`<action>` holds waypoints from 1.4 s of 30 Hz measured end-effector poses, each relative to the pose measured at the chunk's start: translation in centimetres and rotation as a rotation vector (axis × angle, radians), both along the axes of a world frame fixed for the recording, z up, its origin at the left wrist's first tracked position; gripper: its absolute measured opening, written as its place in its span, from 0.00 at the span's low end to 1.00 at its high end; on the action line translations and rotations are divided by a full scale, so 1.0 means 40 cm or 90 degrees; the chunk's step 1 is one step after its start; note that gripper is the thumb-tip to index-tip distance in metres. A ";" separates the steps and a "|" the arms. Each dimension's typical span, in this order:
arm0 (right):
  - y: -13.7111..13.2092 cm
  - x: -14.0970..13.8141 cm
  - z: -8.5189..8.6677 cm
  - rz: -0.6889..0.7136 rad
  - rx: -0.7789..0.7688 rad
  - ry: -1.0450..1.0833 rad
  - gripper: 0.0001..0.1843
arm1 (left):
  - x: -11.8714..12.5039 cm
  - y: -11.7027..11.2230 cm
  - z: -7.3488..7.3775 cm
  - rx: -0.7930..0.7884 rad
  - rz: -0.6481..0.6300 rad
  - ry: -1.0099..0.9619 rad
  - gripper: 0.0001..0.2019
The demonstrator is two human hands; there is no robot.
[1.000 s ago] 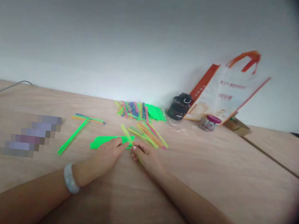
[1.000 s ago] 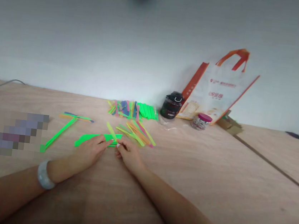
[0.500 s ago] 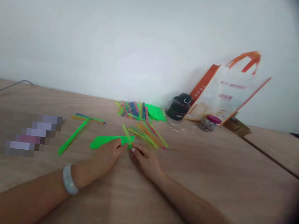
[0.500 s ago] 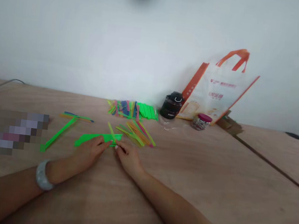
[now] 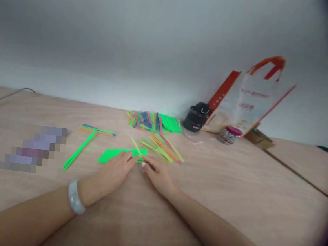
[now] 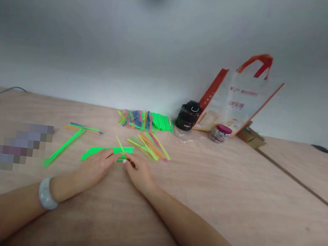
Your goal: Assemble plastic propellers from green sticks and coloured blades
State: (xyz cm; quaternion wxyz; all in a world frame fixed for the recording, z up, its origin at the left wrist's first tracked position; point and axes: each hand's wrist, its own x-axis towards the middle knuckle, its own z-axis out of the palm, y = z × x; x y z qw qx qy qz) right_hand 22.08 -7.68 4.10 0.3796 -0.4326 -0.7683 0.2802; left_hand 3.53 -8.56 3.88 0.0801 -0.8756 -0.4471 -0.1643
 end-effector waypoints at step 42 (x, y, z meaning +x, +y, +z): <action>0.162 0.183 -0.013 -0.320 0.174 -0.404 0.13 | -0.283 0.142 0.042 -0.027 0.376 0.117 0.14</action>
